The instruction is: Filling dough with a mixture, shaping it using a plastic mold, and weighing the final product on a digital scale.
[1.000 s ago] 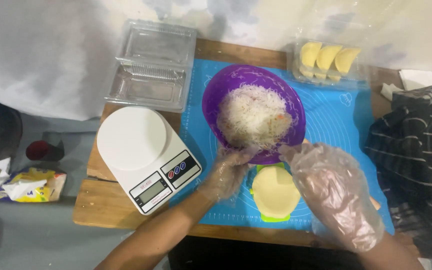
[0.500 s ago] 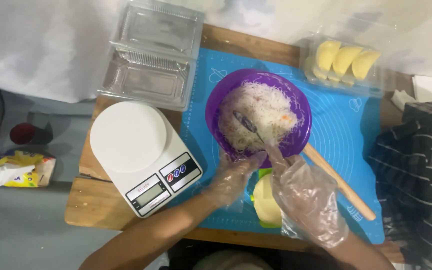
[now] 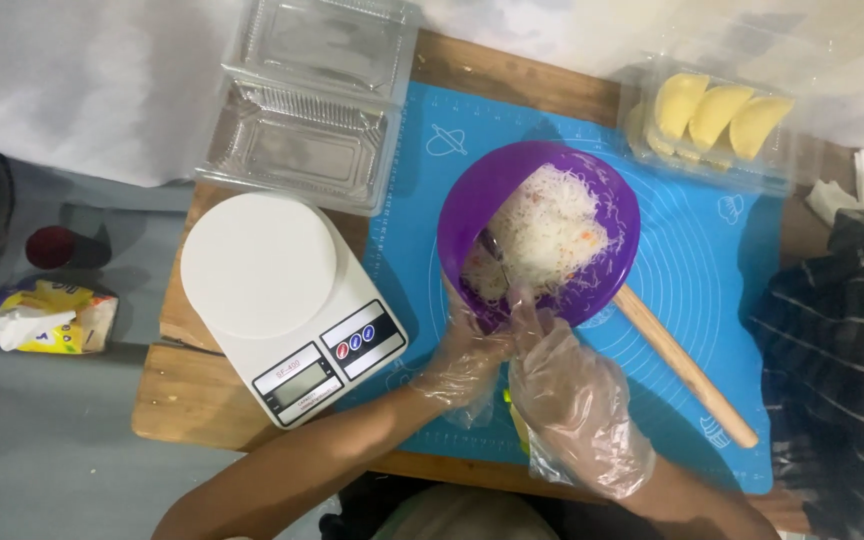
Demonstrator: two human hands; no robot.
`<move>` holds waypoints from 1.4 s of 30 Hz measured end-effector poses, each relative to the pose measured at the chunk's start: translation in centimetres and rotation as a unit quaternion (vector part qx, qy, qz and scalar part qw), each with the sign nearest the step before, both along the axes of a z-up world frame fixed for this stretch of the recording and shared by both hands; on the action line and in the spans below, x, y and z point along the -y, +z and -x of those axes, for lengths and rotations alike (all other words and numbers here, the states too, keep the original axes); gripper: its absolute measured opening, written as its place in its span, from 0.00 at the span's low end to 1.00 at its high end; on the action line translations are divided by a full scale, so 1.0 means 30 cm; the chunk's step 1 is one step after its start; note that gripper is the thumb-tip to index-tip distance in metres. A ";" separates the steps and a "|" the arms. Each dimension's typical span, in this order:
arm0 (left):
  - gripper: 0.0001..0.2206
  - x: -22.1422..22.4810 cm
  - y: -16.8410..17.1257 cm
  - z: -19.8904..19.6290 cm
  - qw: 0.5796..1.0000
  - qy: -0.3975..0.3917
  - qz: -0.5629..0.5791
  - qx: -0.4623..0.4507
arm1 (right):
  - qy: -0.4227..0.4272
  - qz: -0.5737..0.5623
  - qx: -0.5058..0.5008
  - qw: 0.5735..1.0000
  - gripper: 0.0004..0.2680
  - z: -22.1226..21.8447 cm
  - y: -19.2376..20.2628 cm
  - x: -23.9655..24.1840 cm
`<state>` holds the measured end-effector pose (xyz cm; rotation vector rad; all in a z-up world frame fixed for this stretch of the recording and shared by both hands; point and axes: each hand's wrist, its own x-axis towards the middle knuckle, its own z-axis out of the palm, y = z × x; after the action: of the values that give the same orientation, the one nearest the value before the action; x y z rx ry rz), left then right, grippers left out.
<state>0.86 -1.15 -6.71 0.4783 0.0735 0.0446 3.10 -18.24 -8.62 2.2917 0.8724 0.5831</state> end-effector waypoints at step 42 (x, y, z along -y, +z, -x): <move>0.45 -0.023 0.066 -0.016 0.999 -0.008 -0.038 -0.020 | 0.182 0.053 -0.067 0.980 0.27 -0.049 0.368 -0.012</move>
<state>1.35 -0.45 -4.73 0.5557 0.1076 0.0221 4.56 -17.88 2.41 2.1063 1.3715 0.5238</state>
